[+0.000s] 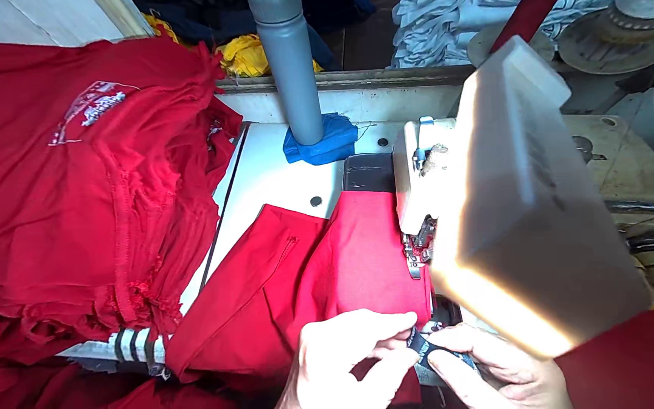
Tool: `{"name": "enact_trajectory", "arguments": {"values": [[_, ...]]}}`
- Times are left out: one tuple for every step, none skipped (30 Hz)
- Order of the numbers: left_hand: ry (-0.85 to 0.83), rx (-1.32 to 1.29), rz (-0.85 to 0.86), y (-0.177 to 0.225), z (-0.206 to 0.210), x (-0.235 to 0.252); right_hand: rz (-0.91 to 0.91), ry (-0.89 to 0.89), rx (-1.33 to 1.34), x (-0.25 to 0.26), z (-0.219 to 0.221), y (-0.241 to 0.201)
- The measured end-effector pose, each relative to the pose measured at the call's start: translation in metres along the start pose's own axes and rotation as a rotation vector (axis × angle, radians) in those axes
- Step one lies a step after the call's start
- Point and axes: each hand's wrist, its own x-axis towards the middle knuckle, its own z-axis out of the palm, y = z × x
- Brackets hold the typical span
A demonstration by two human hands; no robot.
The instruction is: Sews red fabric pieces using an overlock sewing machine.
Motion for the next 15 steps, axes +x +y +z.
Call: {"name": "enact_trajectory", "arguments": {"values": [[-0.004,-0.003,-0.002,-0.0012,0.0012,-0.0004,-0.014,-0.011,0.002,0.0005,0.0012,0.0001],[-0.009,-0.001,-0.003,-0.0013,0.0019,-0.0005,-0.027,-0.019,-0.004,0.0010,0.0020,0.0002],[-0.016,0.000,-0.010,-0.0007,0.0023,-0.0006,-0.035,-0.025,-0.008,0.0012,0.0025,0.0004],[-0.020,0.001,-0.012,-0.0004,0.0027,-0.0005,-0.038,-0.028,-0.010,0.0012,0.0031,0.0007],[-0.022,0.005,-0.011,-0.0003,0.0028,-0.0004,-0.038,-0.030,-0.012,0.0014,0.0036,0.0010],[-0.023,0.010,-0.008,-0.0006,0.0028,-0.0003,-0.035,-0.033,-0.012,0.0016,0.0038,0.0012],[-0.021,0.006,-0.005,-0.0014,0.0030,-0.0003,-0.031,-0.036,-0.010,0.0019,0.0040,0.0016],[-0.019,-0.004,-0.005,-0.0019,0.0032,-0.0004,-0.025,-0.036,-0.005,0.0020,0.0041,0.0021],[-0.016,-0.013,-0.008,-0.0020,0.0034,-0.0003,-0.019,-0.037,-0.001,0.0022,0.0042,0.0028],[-0.016,-0.015,-0.013,-0.0017,0.0033,0.0000,-0.018,-0.040,0.001,0.0025,0.0040,0.0040],[-0.016,-0.014,-0.017,-0.0012,0.0031,0.0004,-0.020,-0.045,-0.001,0.0027,0.0037,0.0056],[-0.016,-0.014,-0.018,-0.0011,0.0027,0.0008,-0.020,-0.049,-0.007,0.0030,0.0034,0.0071],[-0.012,-0.013,-0.017,-0.0013,0.0026,0.0011,-0.017,-0.049,-0.007,0.0035,0.0033,0.0080],[-0.008,-0.011,-0.017,-0.0012,0.0026,0.0014,-0.006,-0.050,-0.007,0.0042,0.0033,0.0077],[-0.005,-0.006,-0.017,-0.0009,0.0026,0.0018,0.012,-0.044,-0.004,0.0050,0.0036,0.0072]]}}
